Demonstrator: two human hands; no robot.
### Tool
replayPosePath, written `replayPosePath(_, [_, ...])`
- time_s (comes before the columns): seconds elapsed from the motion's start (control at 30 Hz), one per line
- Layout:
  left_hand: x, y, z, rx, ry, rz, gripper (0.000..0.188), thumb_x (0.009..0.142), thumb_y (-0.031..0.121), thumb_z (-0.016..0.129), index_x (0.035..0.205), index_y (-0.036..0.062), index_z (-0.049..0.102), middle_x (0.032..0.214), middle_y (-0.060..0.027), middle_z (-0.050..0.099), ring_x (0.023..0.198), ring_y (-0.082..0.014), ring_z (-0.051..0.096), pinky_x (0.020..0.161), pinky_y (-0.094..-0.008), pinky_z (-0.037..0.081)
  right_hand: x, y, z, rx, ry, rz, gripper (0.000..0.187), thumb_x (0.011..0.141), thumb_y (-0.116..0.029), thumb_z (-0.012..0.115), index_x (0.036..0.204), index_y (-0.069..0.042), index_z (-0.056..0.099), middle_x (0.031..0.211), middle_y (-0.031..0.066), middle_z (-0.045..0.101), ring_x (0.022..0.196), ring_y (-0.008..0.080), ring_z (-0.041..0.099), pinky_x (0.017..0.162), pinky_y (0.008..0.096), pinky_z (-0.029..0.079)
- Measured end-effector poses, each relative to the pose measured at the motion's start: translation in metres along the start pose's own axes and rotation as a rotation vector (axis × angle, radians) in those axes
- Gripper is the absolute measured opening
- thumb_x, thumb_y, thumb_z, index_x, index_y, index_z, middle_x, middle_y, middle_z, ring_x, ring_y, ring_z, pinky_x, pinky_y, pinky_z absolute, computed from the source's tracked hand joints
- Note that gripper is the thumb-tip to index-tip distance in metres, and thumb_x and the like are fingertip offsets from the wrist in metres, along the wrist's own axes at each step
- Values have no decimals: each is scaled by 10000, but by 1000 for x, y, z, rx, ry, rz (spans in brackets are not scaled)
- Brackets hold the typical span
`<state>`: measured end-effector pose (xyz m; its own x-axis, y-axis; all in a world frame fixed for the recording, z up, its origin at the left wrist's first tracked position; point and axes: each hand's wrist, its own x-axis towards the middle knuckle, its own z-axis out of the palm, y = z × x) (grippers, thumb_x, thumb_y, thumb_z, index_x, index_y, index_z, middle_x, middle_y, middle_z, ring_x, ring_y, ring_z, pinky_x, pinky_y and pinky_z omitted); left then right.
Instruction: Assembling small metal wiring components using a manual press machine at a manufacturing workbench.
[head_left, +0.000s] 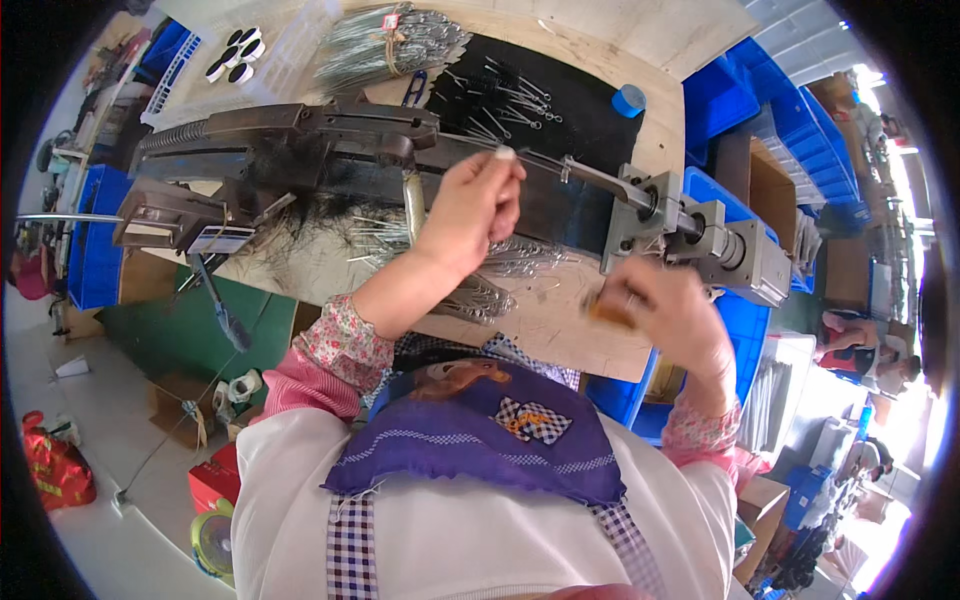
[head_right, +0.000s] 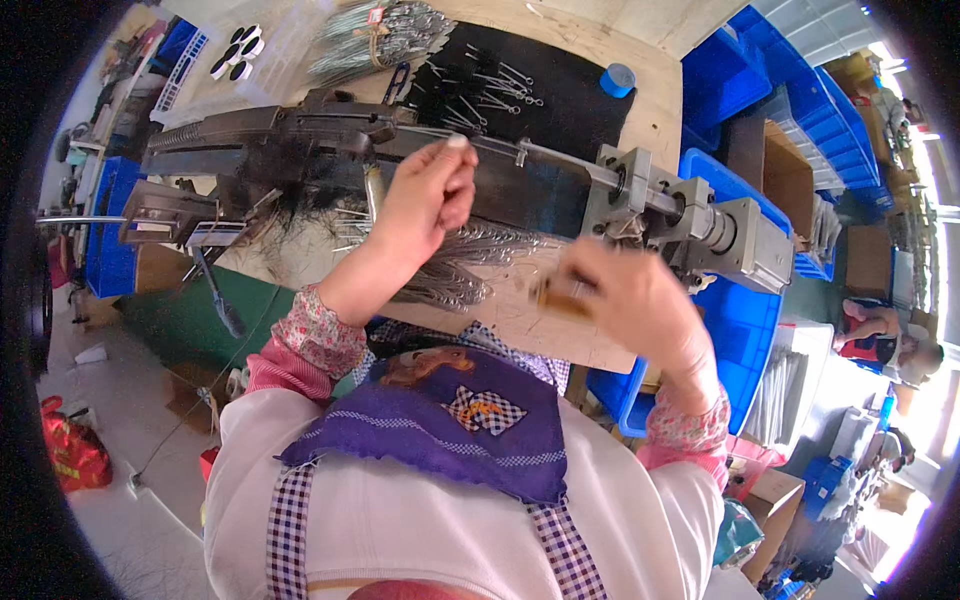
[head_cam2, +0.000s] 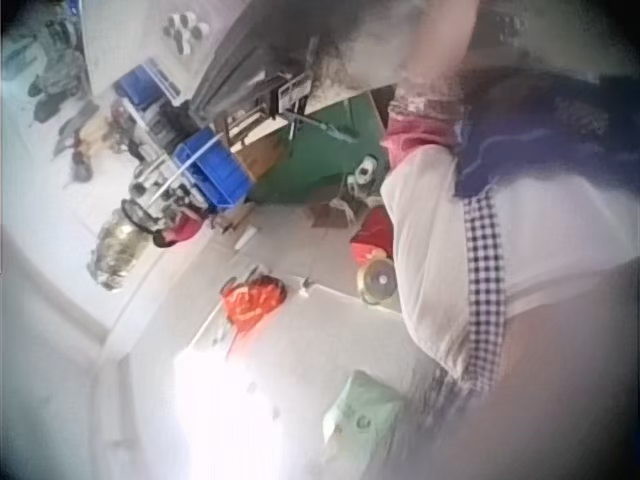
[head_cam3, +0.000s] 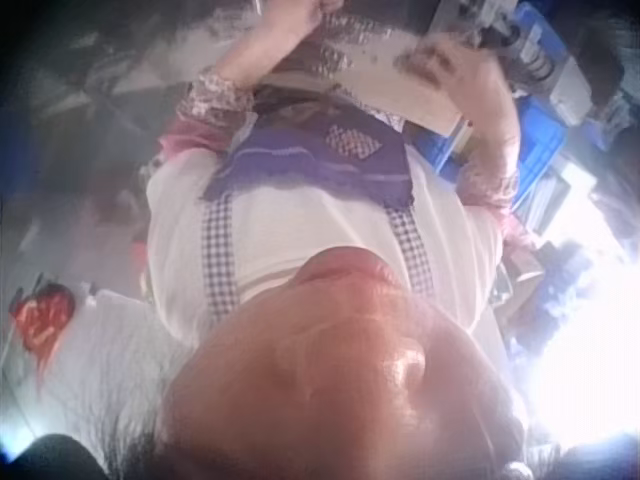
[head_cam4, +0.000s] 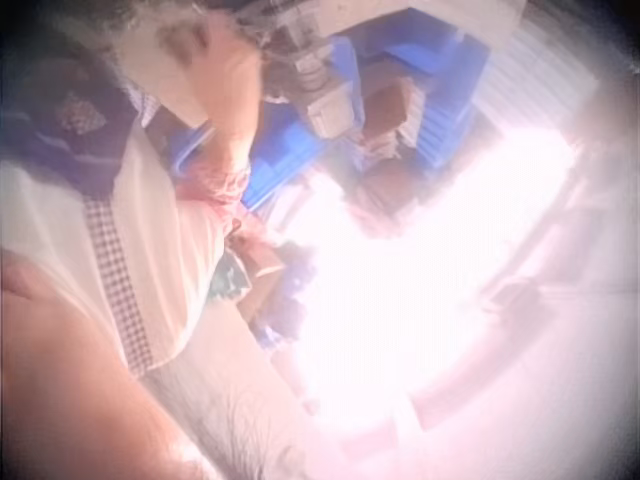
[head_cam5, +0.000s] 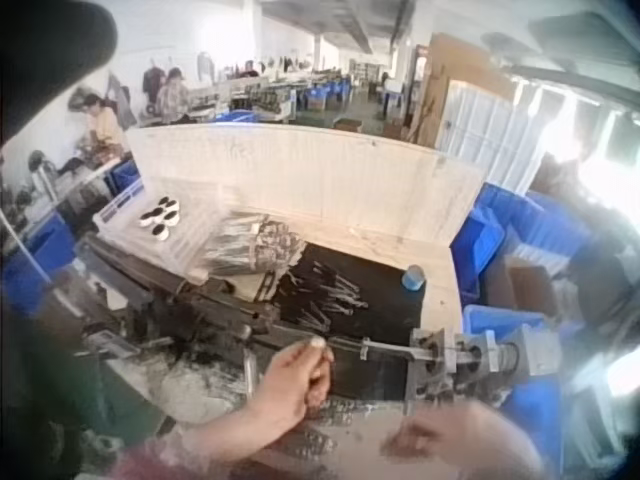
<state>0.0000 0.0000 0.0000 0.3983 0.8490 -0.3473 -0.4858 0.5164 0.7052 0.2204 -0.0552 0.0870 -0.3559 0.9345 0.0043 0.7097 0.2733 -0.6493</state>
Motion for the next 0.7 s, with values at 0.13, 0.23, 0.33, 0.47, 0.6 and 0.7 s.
replayPosePath(0.13, [33,8,3,-5,70,125,222,985,257,511,860,74,528,602,56,359,422,-65,303,388,-230,219,71,-4,-10,47,330,-113,128,904,-104,558,1010,-40,588,827,163,637,724,342,648,630,371,496])
replayPosePath(0.23, [19,4,16,-60,25,9,194,980,229,509,860,78,528,609,57,363,435,-63,307,406,-226,222,105,-10,13,-55,407,-396,141,901,-88,554,1028,-40,592,824,176,646,753,365,638,642,382,502])
replayPosePath(0.33, [12,-1,17,9,160,153,199,986,229,497,856,79,521,612,50,376,449,-59,317,412,-222,223,121,-13,18,-25,363,-372,162,888,-86,566,1039,-38,602,865,185,657,793,357,644,660,396,508])
replayPosePath(0.47, [10,-4,-3,25,189,320,224,1007,238,462,877,69,534,603,41,393,448,-56,321,419,-225,245,130,13,18,-33,353,-300,167,863,-67,580,1018,-49,638,860,180,661,833,362,643,704,400,513])
replayPosePath(0.6, [11,-2,-6,40,146,295,232,1006,241,467,875,63,536,591,35,405,439,-65,320,423,-225,254,153,5,48,-44,-61,-211,217,848,-100,611,1040,-5,647,852,181,667,763,321,663,677,356,524])
replayPosePath(0.7, [7,1,-10,14,179,279,235,1002,249,478,880,58,539,579,27,411,441,-74,328,428,-232,264,149,-7,41,183,-217,-79,249,878,-97,585,1075,51,628,787,111,659,678,161,653,629,296,533])
